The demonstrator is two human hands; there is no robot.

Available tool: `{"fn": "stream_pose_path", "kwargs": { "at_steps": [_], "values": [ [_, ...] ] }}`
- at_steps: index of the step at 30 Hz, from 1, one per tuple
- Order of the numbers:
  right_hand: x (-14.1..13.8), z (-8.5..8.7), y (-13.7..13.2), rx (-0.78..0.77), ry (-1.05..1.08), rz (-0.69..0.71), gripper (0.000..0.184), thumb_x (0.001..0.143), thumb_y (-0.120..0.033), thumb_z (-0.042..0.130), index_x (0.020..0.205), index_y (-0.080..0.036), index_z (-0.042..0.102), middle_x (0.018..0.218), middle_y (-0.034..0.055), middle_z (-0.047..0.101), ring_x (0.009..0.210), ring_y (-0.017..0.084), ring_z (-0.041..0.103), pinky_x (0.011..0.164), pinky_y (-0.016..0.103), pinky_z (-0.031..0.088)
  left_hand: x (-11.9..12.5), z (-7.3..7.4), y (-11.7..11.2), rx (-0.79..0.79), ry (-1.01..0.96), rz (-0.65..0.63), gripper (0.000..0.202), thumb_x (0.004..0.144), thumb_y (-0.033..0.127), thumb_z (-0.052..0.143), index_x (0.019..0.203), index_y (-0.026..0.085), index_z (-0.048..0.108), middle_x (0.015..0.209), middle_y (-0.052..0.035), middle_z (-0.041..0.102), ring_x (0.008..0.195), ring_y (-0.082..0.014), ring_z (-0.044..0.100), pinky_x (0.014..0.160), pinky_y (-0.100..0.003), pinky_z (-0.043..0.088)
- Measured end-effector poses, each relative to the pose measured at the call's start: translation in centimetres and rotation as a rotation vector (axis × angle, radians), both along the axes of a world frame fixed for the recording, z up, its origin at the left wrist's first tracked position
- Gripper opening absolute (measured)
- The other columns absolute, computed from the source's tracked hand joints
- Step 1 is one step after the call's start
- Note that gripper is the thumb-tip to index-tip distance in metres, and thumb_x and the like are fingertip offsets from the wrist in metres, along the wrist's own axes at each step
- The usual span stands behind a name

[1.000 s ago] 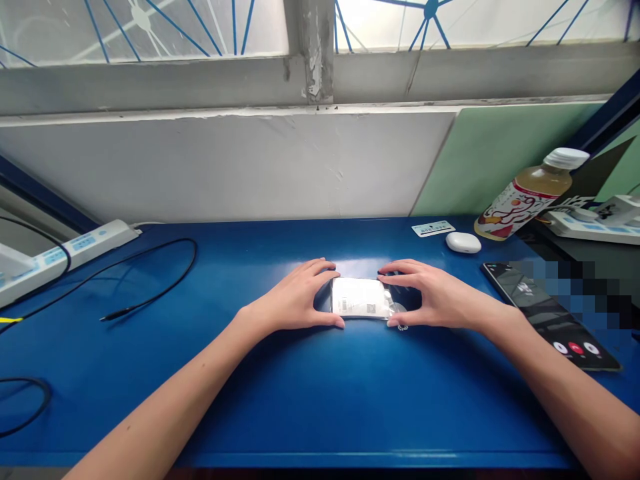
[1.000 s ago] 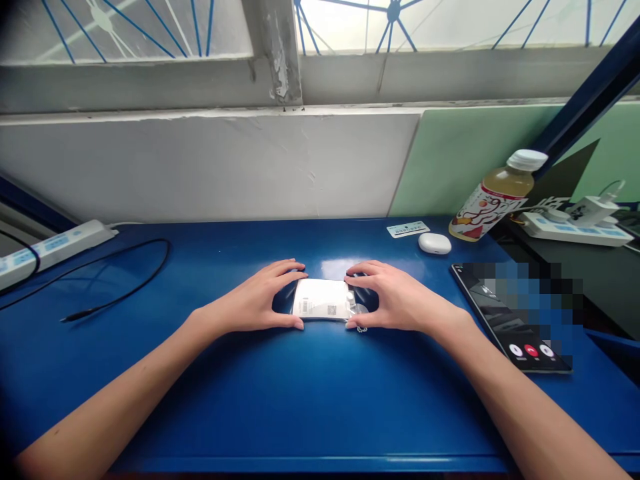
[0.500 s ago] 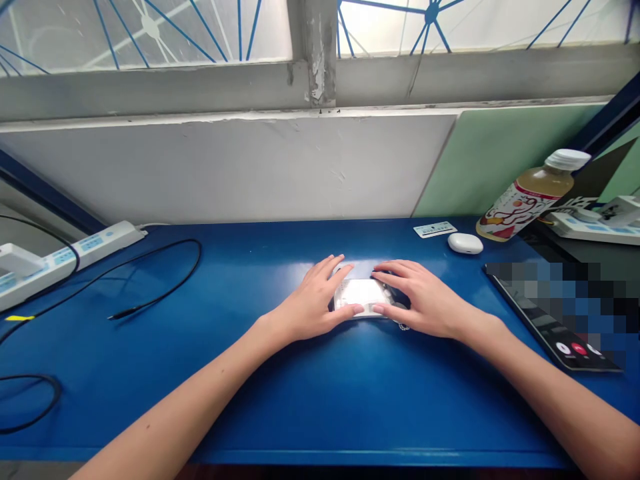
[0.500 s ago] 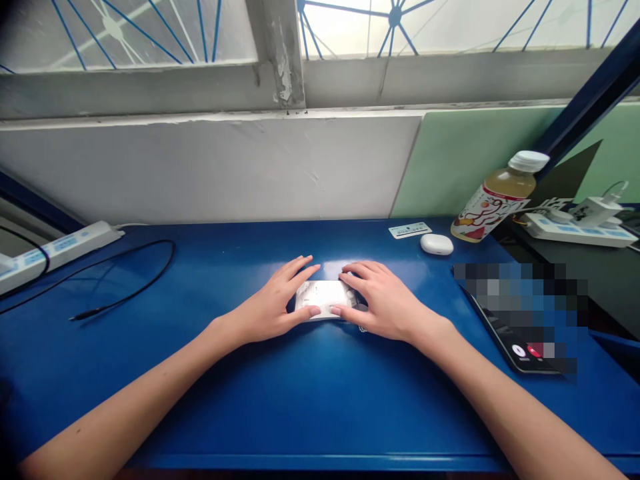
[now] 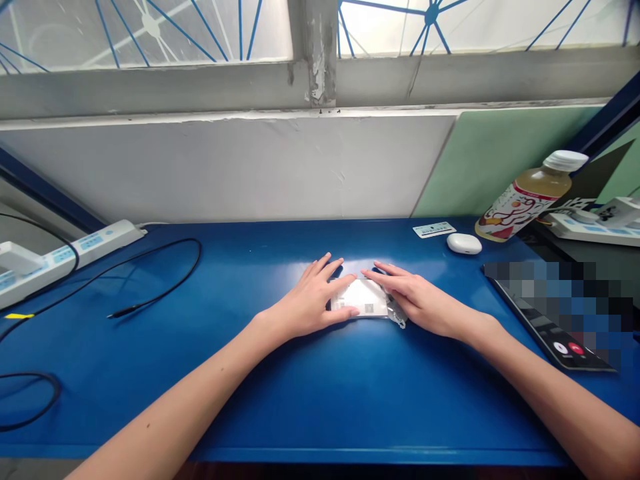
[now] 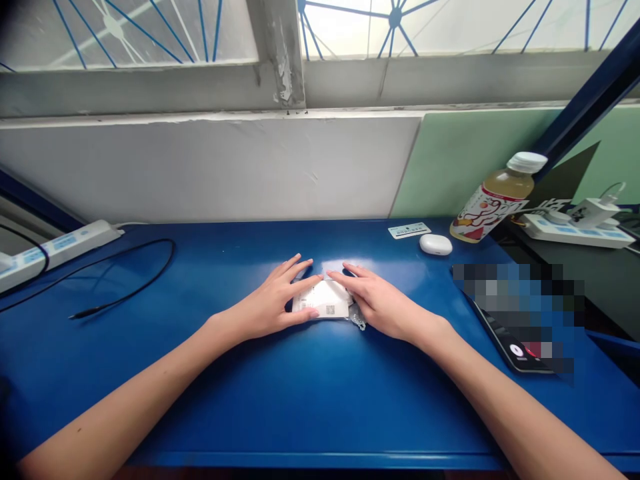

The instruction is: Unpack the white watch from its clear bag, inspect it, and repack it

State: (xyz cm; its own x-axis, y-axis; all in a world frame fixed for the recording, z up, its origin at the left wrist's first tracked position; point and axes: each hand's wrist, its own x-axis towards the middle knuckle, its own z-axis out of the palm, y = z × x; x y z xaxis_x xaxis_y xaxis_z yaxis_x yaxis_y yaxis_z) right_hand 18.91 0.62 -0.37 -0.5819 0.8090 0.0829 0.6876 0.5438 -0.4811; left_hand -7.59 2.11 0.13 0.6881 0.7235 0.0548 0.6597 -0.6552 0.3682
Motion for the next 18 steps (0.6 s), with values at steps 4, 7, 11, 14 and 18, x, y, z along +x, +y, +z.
{"fn": "stream_pose_path", "kwargs": {
  "at_steps": [4, 7, 11, 14, 18],
  "values": [
    [0.5, 0.0, 0.4, -0.030, 0.038, 0.047, 0.056, 0.095, -0.010, 0.037, 0.147, -0.029, 0.047, 0.150, 0.0050, 0.050, 0.144, 0.026, 0.037, 0.112, 0.051, 0.041, 0.1, 0.1, -0.3, 0.038, 0.019, -0.027, 0.063, 0.095, 0.057, 0.053, 0.146, 0.020, 0.046, 0.156, -0.0187, 0.036, 0.149, -0.0395, 0.017, 0.115, -0.060, 0.025],
    [0.6, 0.4, 0.4, 0.109, 0.048, 0.085, 0.047, 0.095, -0.012, 0.043, 0.136, -0.027, 0.059, 0.142, 0.0063, 0.059, 0.137, 0.027, 0.047, 0.109, 0.050, 0.045, 0.0, 0.4, -0.4, 0.060, 0.014, -0.057, 0.058, 0.095, 0.050, 0.054, 0.141, 0.015, 0.049, 0.152, -0.0201, 0.042, 0.148, -0.0384, 0.022, 0.116, -0.057, 0.028],
    [0.6, 0.8, 0.5, 0.315, 0.005, 0.088, 0.032, 0.090, -0.011, 0.052, 0.107, -0.025, 0.075, 0.123, 0.0087, 0.070, 0.117, 0.029, 0.061, 0.095, 0.048, 0.053, 0.1, 0.5, -0.5, 0.078, 0.017, -0.053, 0.052, 0.090, 0.041, 0.058, 0.132, 0.010, 0.052, 0.148, -0.0206, 0.046, 0.147, -0.0372, 0.026, 0.117, -0.055, 0.027],
    [0.8, 0.7, 0.8, 0.315, -0.029, 0.092, 0.029, 0.087, -0.011, 0.055, 0.100, -0.024, 0.077, 0.104, 0.0075, 0.074, 0.101, 0.027, 0.065, 0.086, 0.043, 0.055, 0.4, 0.4, -0.7, 0.074, 0.028, -0.029, 0.050, 0.089, 0.038, 0.056, 0.129, 0.008, 0.052, 0.144, -0.0210, 0.049, 0.146, -0.0383, 0.027, 0.118, -0.056, 0.025],
    [0.7, 0.7, 0.8, 0.222, -0.062, 0.078, 0.029, 0.088, -0.015, 0.054, 0.107, -0.021, 0.075, 0.102, 0.0086, 0.073, 0.090, 0.024, 0.066, 0.079, 0.039, 0.054, 0.7, 0.0, -1.1, 0.063, 0.050, -0.007, 0.048, 0.094, 0.037, 0.047, 0.134, 0.010, 0.048, 0.147, -0.0191, 0.047, 0.147, -0.0386, 0.024, 0.118, -0.057, 0.023]
  ]
}}
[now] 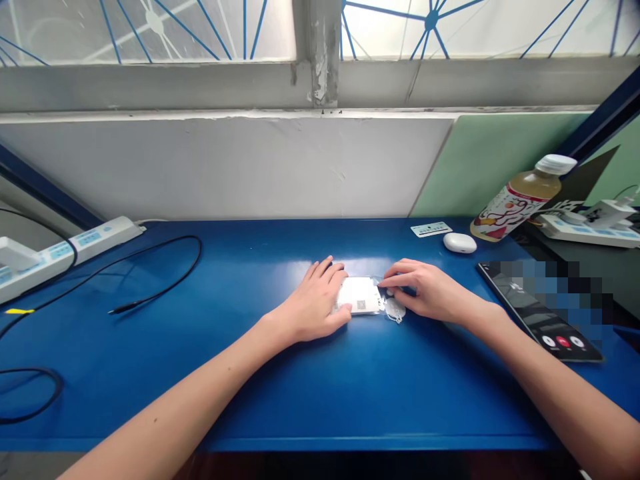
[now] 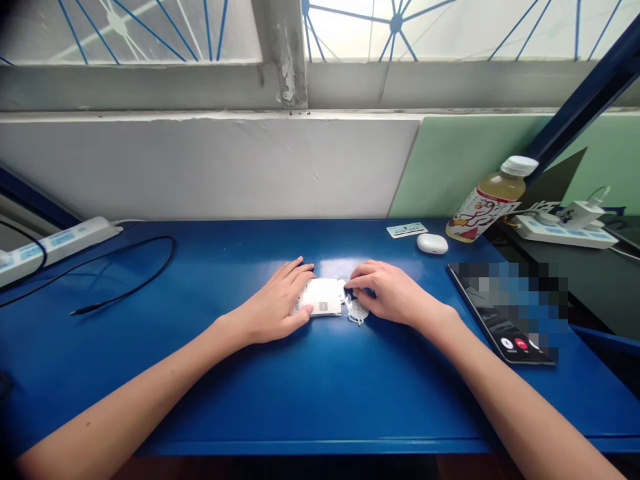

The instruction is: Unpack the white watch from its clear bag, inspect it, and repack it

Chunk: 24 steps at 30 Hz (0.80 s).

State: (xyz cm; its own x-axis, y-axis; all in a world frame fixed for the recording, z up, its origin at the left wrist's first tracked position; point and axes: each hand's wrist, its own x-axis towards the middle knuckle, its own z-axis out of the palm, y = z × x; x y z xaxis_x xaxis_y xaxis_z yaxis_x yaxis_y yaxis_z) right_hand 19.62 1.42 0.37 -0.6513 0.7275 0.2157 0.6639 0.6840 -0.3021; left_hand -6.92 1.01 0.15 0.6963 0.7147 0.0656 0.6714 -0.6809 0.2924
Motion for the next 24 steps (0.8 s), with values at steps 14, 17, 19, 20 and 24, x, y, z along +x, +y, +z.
{"fn": "stream_pose_path", "kwargs": {
  "at_steps": [14, 17, 19, 20, 24],
  "values": [
    [-0.6, -1.9, -0.8, -0.035, 0.201, -0.017, 0.026, 0.087, -0.032, 0.067, 0.110, -0.021, 0.073, 0.103, 0.0109, 0.067, 0.098, 0.026, 0.062, 0.085, 0.043, 0.053, 0.1, 0.1, -0.1, -0.009, 0.017, -0.017, 0.063, 0.098, 0.054, 0.047, 0.144, 0.013, 0.041, 0.153, -0.0220, 0.039, 0.147, -0.0394, 0.023, 0.116, -0.059, 0.022],
    [-0.6, -2.2, -0.8, -0.019, 0.261, -0.029, 0.023, 0.089, -0.031, 0.066, 0.107, -0.020, 0.074, 0.112, 0.0128, 0.066, 0.102, 0.026, 0.064, 0.086, 0.042, 0.055, 0.0, 0.0, 0.0, -0.007, 0.000, -0.019, 0.063, 0.096, 0.054, 0.050, 0.144, 0.014, 0.043, 0.152, -0.0220, 0.041, 0.147, -0.0404, 0.025, 0.115, -0.059, 0.024],
    [-0.6, -2.0, -1.0, 0.003, 0.243, -0.019, 0.023, 0.090, -0.031, 0.065, 0.108, -0.020, 0.074, 0.117, 0.0136, 0.065, 0.105, 0.026, 0.064, 0.086, 0.042, 0.056, -0.1, 0.0, 0.1, -0.007, -0.011, -0.023, 0.062, 0.096, 0.055, 0.051, 0.143, 0.014, 0.044, 0.151, -0.0216, 0.042, 0.146, -0.0406, 0.025, 0.115, -0.059, 0.025],
    [-0.5, -1.7, -1.1, 0.017, 0.222, -0.012, 0.023, 0.090, -0.031, 0.065, 0.108, -0.020, 0.074, 0.119, 0.0136, 0.064, 0.106, 0.027, 0.064, 0.087, 0.043, 0.056, -0.1, 0.0, 0.1, -0.008, -0.013, -0.026, 0.062, 0.096, 0.055, 0.051, 0.143, 0.015, 0.044, 0.151, -0.0214, 0.042, 0.147, -0.0405, 0.025, 0.115, -0.059, 0.025],
    [0.8, -0.5, -1.1, 0.037, 0.138, -0.003, 0.022, 0.091, -0.032, 0.064, 0.107, -0.022, 0.075, 0.125, 0.0121, 0.063, 0.113, 0.029, 0.062, 0.093, 0.046, 0.053, -0.4, 0.4, 0.4, -0.021, -0.006, -0.025, 0.064, 0.095, 0.053, 0.052, 0.143, 0.013, 0.044, 0.151, -0.0210, 0.042, 0.147, -0.0400, 0.024, 0.116, -0.057, 0.026]
  ]
}}
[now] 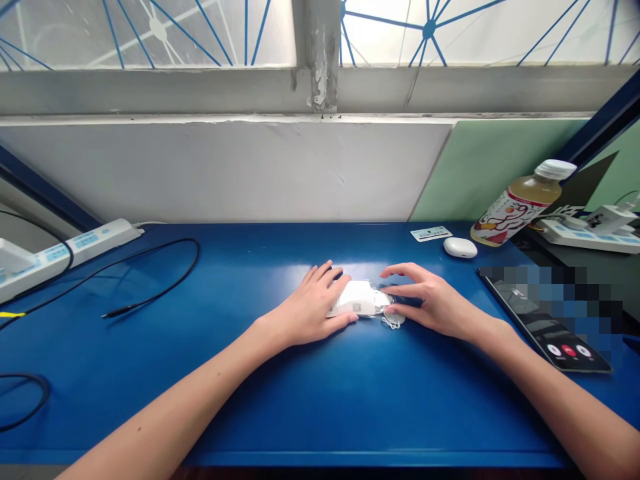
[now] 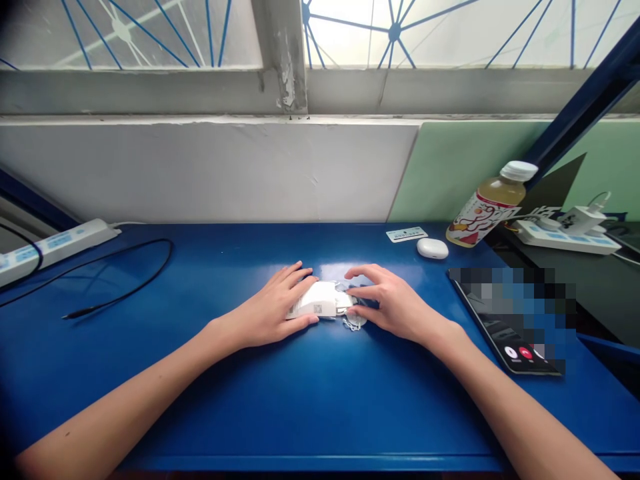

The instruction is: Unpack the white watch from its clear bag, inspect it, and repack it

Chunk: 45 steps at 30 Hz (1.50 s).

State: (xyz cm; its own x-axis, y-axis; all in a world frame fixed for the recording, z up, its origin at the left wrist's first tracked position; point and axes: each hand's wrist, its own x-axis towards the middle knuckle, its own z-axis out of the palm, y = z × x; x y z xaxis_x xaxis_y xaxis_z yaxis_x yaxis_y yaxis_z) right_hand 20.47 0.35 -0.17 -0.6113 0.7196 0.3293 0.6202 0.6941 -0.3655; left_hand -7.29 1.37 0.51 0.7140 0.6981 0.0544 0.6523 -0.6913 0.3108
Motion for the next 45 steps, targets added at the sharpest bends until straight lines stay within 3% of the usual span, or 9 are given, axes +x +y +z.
{"fn": "stream_pose_path", "kwargs": {
  "at_steps": [8, 12, 18, 22, 29, 37, 42, 45],
  "values": [
    [2.7, 0.8, 0.5, -0.162, -0.071, -0.052, 0.027, 0.087, -0.043, 0.067, 0.107, -0.026, 0.074, 0.126, 0.0083, 0.063, 0.113, 0.028, 0.062, 0.094, 0.044, 0.054, -0.3, 0.3, 0.2, -0.023, 0.000, 0.038, 0.064, 0.092, 0.054, 0.059, 0.144, 0.020, 0.045, 0.152, -0.0196, 0.041, 0.147, -0.0406, 0.023, 0.114, -0.057, 0.030],
    [1.5, 0.8, -0.2, -0.097, -0.056, -0.079, 0.042, 0.086, -0.043, 0.067, 0.125, -0.026, 0.066, 0.135, 0.0107, 0.057, 0.122, 0.029, 0.057, 0.100, 0.046, 0.051, -0.2, 0.0, 0.1, -0.008, 0.001, 0.027, 0.066, 0.092, 0.057, 0.057, 0.145, 0.020, 0.045, 0.152, -0.0199, 0.040, 0.147, -0.0406, 0.024, 0.114, -0.057, 0.030],
    [-1.0, -0.2, -0.9, -0.057, -0.010, -0.049, 0.030, 0.088, -0.036, 0.067, 0.115, -0.023, 0.069, 0.132, 0.0135, 0.060, 0.116, 0.030, 0.062, 0.093, 0.045, 0.055, 0.1, -0.3, -0.1, 0.013, -0.018, 0.006, 0.068, 0.091, 0.055, 0.060, 0.145, 0.018, 0.043, 0.149, -0.0188, 0.044, 0.146, -0.0400, 0.026, 0.115, -0.057, 0.029],
    [-1.3, -0.1, -1.0, -0.050, -0.044, -0.039, 0.025, 0.094, -0.030, 0.058, 0.114, -0.021, 0.067, 0.133, 0.0151, 0.060, 0.114, 0.029, 0.063, 0.091, 0.046, 0.056, 0.3, -0.2, -0.2, 0.009, -0.042, 0.004, 0.063, 0.091, 0.050, 0.061, 0.142, 0.017, 0.044, 0.146, -0.0160, 0.049, 0.145, -0.0385, 0.029, 0.116, -0.057, 0.028],
    [0.7, 0.8, -0.5, -0.036, -0.065, -0.030, 0.030, 0.097, -0.030, 0.051, 0.123, -0.023, 0.065, 0.119, 0.0115, 0.071, 0.105, 0.029, 0.068, 0.088, 0.045, 0.057, 0.0, 0.2, -0.2, -0.033, -0.086, 0.032, 0.056, 0.089, 0.047, 0.064, 0.136, 0.019, 0.050, 0.143, -0.0152, 0.052, 0.143, -0.0383, 0.032, 0.113, -0.054, 0.034],
    [3.1, 2.0, 0.1, -0.044, -0.049, -0.091, 0.032, 0.098, -0.030, 0.048, 0.124, -0.024, 0.066, 0.120, 0.0113, 0.067, 0.107, 0.027, 0.064, 0.089, 0.043, 0.055, 0.3, 0.3, -0.4, -0.007, -0.108, 0.043, 0.049, 0.087, 0.044, 0.063, 0.128, 0.019, 0.055, 0.139, -0.0158, 0.053, 0.140, -0.0391, 0.036, 0.111, -0.054, 0.037],
    [5.0, 2.5, 0.8, 0.006, 0.009, -0.151, 0.030, 0.097, -0.032, 0.049, 0.121, -0.026, 0.067, 0.117, 0.0110, 0.068, 0.106, 0.029, 0.064, 0.087, 0.047, 0.054, 0.4, 0.0, -0.6, 0.002, -0.049, 0.040, 0.059, 0.088, 0.045, 0.059, 0.135, 0.011, 0.049, 0.144, -0.0205, 0.048, 0.143, -0.0398, 0.031, 0.116, -0.055, 0.027],
    [5.7, 2.6, 1.1, 0.064, 0.053, -0.191, 0.029, 0.097, -0.031, 0.051, 0.120, -0.027, 0.068, 0.116, 0.0097, 0.069, 0.108, 0.030, 0.065, 0.089, 0.048, 0.054, 0.4, -0.3, -0.7, -0.021, 0.011, 0.044, 0.069, 0.091, 0.050, 0.052, 0.145, 0.008, 0.039, 0.153, -0.0233, 0.037, 0.148, -0.0408, 0.020, 0.118, -0.057, 0.021]
  ]
}}
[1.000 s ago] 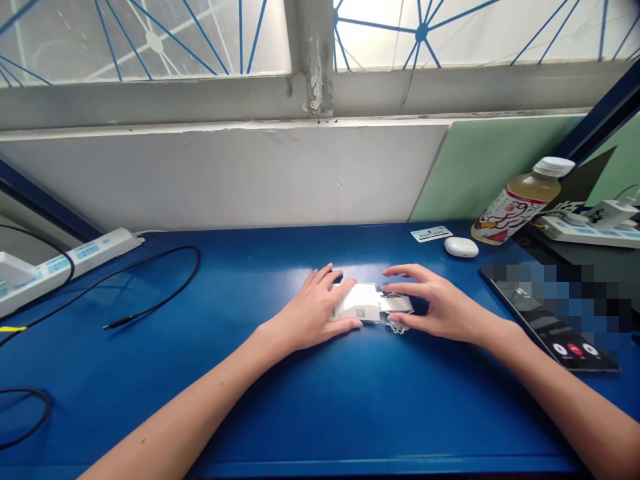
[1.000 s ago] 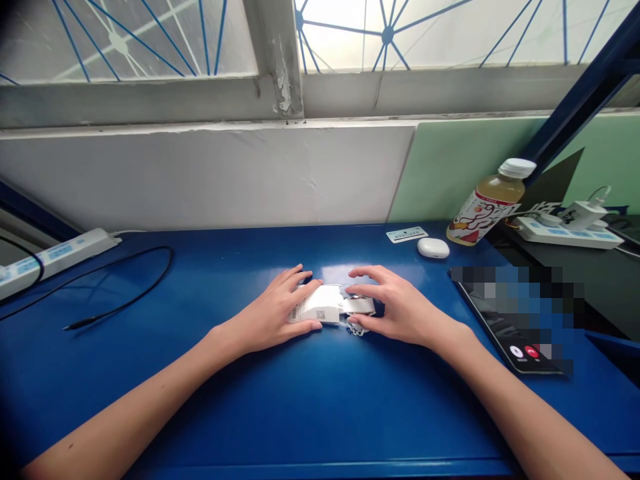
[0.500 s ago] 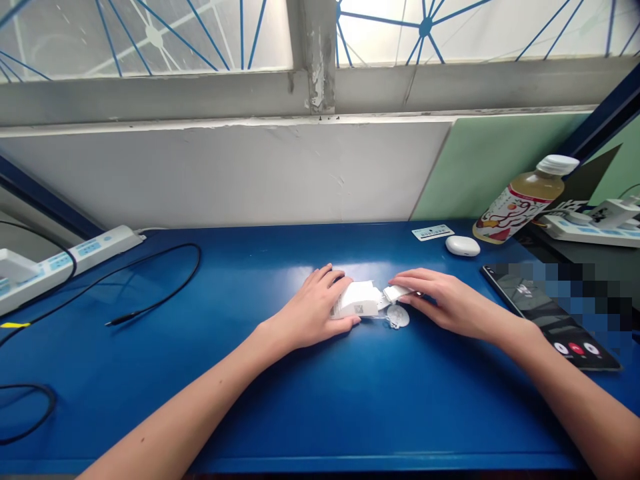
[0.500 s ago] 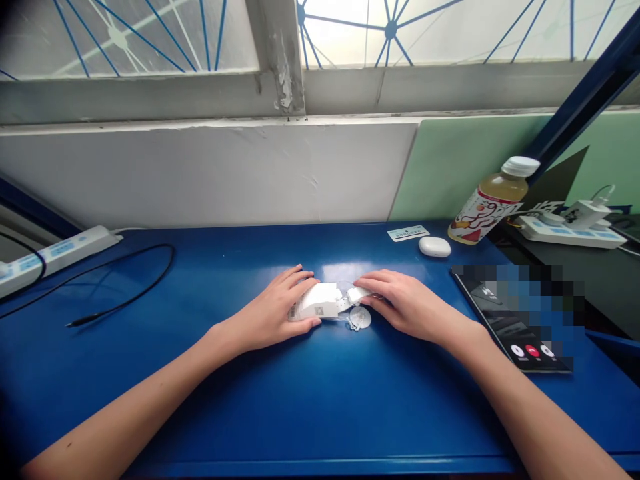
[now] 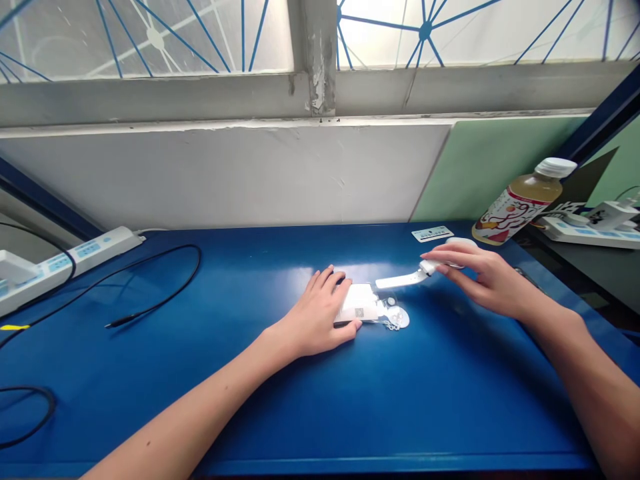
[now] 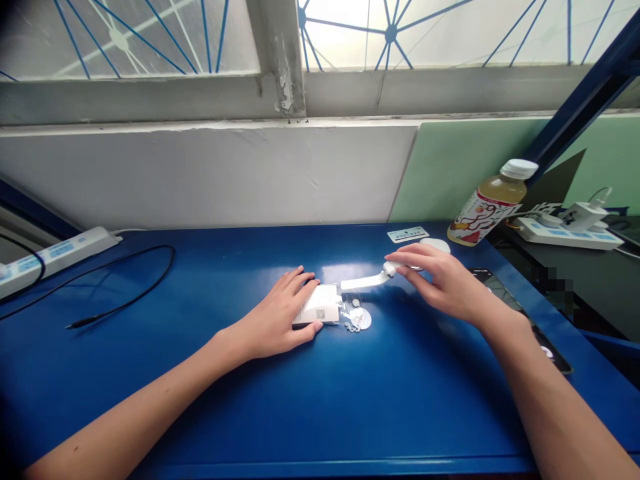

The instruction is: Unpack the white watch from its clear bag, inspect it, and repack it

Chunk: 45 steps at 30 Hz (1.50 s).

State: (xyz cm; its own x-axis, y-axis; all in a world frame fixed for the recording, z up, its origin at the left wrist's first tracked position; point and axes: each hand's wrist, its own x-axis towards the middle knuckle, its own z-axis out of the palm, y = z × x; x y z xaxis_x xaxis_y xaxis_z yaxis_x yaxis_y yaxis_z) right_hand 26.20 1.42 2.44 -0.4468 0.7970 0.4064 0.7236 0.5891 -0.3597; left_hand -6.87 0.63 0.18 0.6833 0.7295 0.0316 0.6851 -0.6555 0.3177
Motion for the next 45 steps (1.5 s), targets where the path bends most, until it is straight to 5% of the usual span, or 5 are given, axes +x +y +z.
{"fn": "stream_pose_path", "kwargs": {
  "at_steps": [15, 24, 35, 39, 45],
  "values": [
    [-4.4, 0.2, -1.7, 0.134, 0.052, 0.026, 0.028, 0.096, -0.027, 0.055, 0.123, -0.023, 0.064, 0.114, 0.0102, 0.072, 0.102, 0.027, 0.066, 0.085, 0.042, 0.055, 0.2, 0.9, 0.0, -0.097, -0.188, 0.100, 0.094, 0.087, 0.062, 0.054, 0.155, 0.008, 0.017, 0.160, -0.0254, 0.023, 0.148, -0.0380, 0.022, 0.117, -0.058, 0.025],
    [-10.1, 3.3, -0.7, 0.046, 0.278, 0.133, 0.025, 0.079, -0.046, 0.075, 0.083, -0.022, 0.066, 0.076, 0.0019, 0.072, 0.065, 0.017, 0.065, 0.061, 0.030, 0.050, 1.2, 1.0, -1.1, 0.265, -0.549, -0.034, 0.020, 0.096, 0.027, 0.054, 0.111, 0.020, 0.064, 0.112, -0.0078, 0.072, 0.121, -0.0277, 0.059, 0.113, -0.052, 0.034],
    [-16.0, 1.7, 1.8, -0.760, 1.190, 0.216, 0.032, 0.080, -0.052, 0.072, 0.077, -0.021, 0.063, 0.076, 0.0000, 0.066, 0.070, 0.014, 0.062, 0.067, 0.027, 0.051, 2.9, 1.9, -2.3, -1.196, -1.221, 0.171, 0.033, 0.098, 0.043, 0.055, 0.100, 0.012, 0.067, 0.083, -0.0073, 0.071, 0.069, -0.0179, 0.072, 0.070, -0.031, 0.058],
    [-15.8, 0.5, 2.0, -1.141, 1.276, 0.446, 0.034, 0.094, -0.053, 0.053, 0.103, -0.024, 0.070, 0.108, 0.0059, 0.074, 0.101, 0.019, 0.067, 0.096, 0.037, 0.050, 3.2, 1.6, -2.3, -1.356, -1.231, 0.159, 0.033, 0.099, 0.036, 0.054, 0.091, 0.008, 0.070, 0.086, -0.0112, 0.072, 0.069, -0.0184, 0.072, 0.070, -0.030, 0.058],
    [-15.5, 0.8, 2.0, -1.368, 1.386, 0.584, 0.054, 0.101, -0.054, 0.031, 0.122, -0.018, 0.065, 0.108, 0.0077, 0.076, 0.098, 0.019, 0.071, 0.093, 0.033, 0.051, 3.2, 1.4, -2.2, -1.410, -1.230, 0.151, 0.031, 0.098, 0.036, 0.055, 0.097, 0.009, 0.071, 0.092, -0.0141, 0.075, 0.081, -0.0227, 0.074, 0.082, -0.037, 0.057]
  ]
}}
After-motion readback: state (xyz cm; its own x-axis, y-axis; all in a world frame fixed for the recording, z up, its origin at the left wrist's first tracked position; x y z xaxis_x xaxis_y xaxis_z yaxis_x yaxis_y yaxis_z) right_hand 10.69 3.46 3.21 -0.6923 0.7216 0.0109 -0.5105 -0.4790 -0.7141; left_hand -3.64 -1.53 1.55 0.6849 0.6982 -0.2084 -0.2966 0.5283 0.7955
